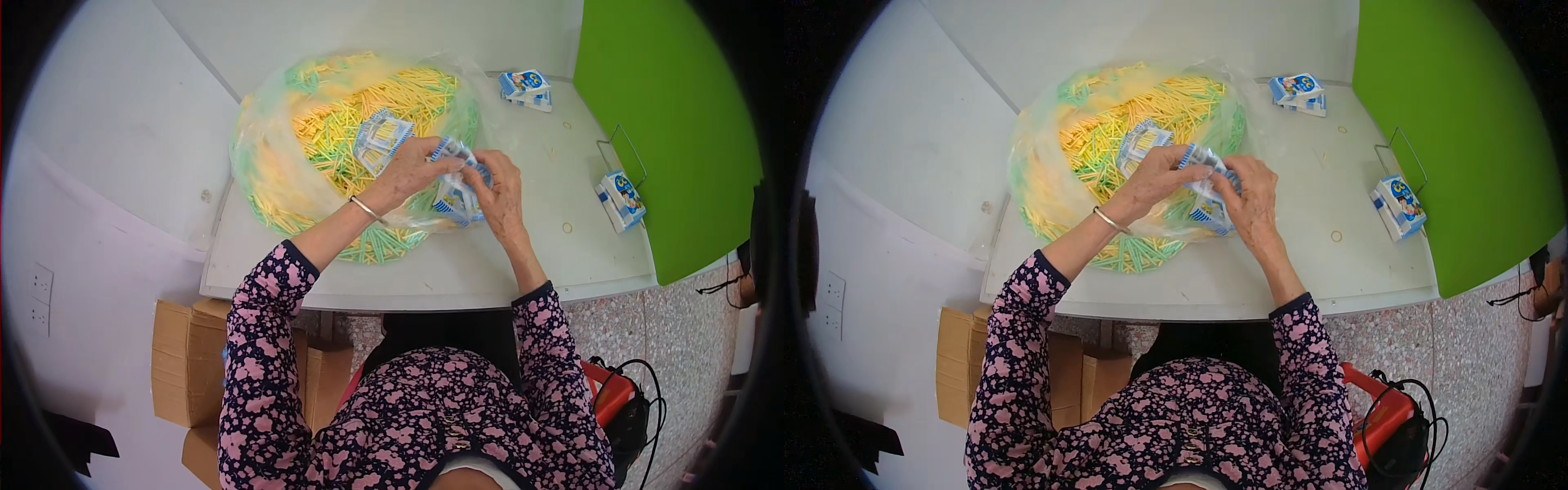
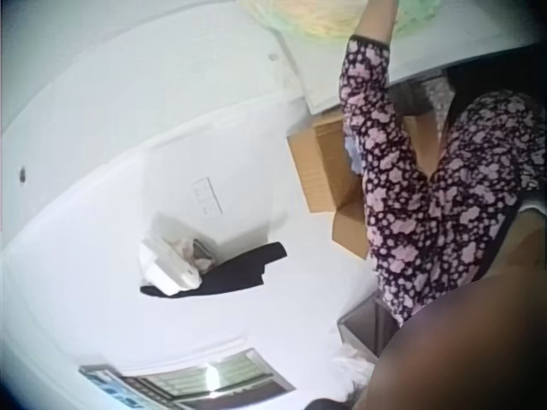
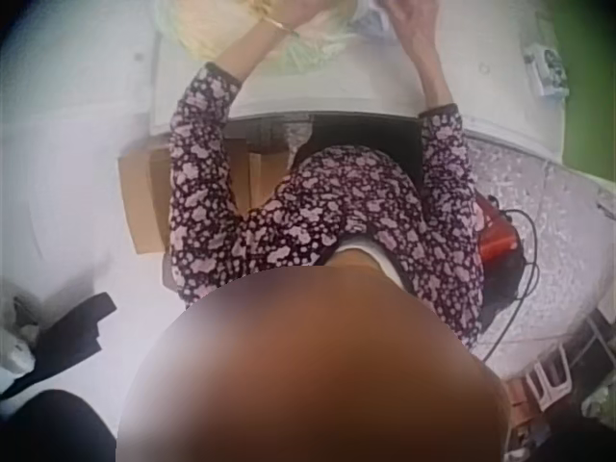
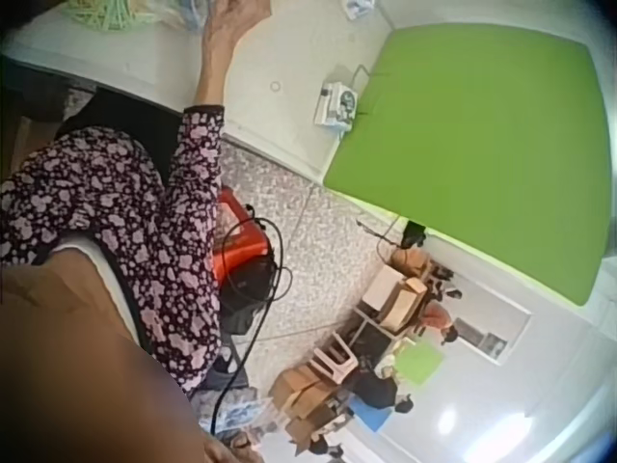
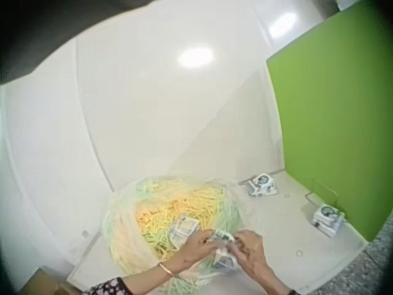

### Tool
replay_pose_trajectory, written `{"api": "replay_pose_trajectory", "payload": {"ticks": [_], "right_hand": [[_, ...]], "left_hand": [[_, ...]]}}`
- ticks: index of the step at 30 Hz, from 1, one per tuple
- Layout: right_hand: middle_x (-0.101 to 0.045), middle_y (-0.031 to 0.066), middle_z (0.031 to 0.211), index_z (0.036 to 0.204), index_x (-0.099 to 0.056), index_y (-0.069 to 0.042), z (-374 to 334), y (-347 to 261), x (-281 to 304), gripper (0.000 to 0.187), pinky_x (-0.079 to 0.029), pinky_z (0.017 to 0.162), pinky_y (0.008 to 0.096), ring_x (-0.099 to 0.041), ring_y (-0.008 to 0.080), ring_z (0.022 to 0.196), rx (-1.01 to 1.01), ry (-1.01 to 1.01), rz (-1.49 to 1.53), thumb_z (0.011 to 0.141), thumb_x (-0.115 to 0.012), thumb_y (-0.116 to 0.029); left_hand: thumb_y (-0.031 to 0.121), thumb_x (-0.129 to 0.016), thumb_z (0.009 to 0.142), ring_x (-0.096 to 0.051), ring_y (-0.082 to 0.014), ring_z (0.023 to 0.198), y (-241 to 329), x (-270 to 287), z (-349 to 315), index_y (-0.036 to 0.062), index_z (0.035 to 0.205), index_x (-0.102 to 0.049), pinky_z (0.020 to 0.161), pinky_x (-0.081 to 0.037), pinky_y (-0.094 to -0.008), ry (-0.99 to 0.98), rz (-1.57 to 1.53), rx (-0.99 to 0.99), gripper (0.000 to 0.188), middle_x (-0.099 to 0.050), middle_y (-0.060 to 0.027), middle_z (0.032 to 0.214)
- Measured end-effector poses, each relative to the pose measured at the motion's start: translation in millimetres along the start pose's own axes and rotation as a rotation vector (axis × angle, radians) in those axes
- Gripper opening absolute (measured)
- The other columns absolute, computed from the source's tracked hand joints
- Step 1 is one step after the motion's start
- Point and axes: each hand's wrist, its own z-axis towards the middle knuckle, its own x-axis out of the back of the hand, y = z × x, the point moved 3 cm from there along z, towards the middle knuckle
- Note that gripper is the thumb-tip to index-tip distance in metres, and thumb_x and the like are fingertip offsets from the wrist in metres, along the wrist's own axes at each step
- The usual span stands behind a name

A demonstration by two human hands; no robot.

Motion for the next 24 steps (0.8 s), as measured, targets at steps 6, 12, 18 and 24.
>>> {"api": "replay_pose_trajectory", "payload": {"ticks": [6,12,18,24], "right_hand": [[-0.062,0.0116,0.087,0.097,-0.059,0.001,2.7,-8.9,-9.2,0.026,-0.045,0.066,0.0295,-0.057,0.0200,0.070,-0.033,-0.165,0.049,0.075,-0.066,-0.012],[-0.061,0.0048,0.073,0.091,-0.062,0.001,-0.8,-12.3,-31.8,0.019,-0.041,0.060,0.0245,-0.052,0.0096,0.065,-0.238,-0.406,0.312,0.078,-0.063,-0.014],[-0.059,0.0014,0.068,0.086,-0.063,0.000,-0.8,-35.2,-38.4,0.015,-0.039,0.056,0.0222,-0.049,0.0058,0.062,-0.292,-0.378,0.381,0.080,-0.061,-0.014],[-0.055,0.0023,0.061,0.083,-0.062,0.003,-4.1,-36.7,-45.1,0.016,-0.035,0.051,0.0229,-0.045,0.0062,0.056,-0.295,-0.439,0.403,0.081,-0.060,-0.013]], "left_hand": [[0.016,-0.062,0.081,-0.045,-0.0046,0.066,4.4,21.1,-20.0,-0.0004,0.083,-0.065,0.060,-0.039,-0.0233,0.118,0.336,-0.048,0.017,-0.059,0.0004,0.070],[0.017,-0.062,0.077,-0.046,-0.0149,0.054,3.2,28.6,-38.6,-0.0019,0.079,-0.062,0.054,-0.038,-0.0290,0.255,0.264,-0.201,0.019,-0.053,-0.0111,0.059],[0.010,-0.061,0.080,-0.054,-0.0124,0.069,6.4,33.9,-58.4,0.0002,0.088,-0.064,0.063,-0.043,-0.0267,0.300,0.428,-0.175,0.013,-0.060,-0.0099,0.074],[0.011,-0.060,0.081,-0.054,-0.0129,0.068,-1.0,39.4,-66.4,0.0001,0.089,-0.063,0.063,-0.042,-0.0267,0.287,0.487,-0.169,0.014,-0.060,-0.0091,0.075]]}}
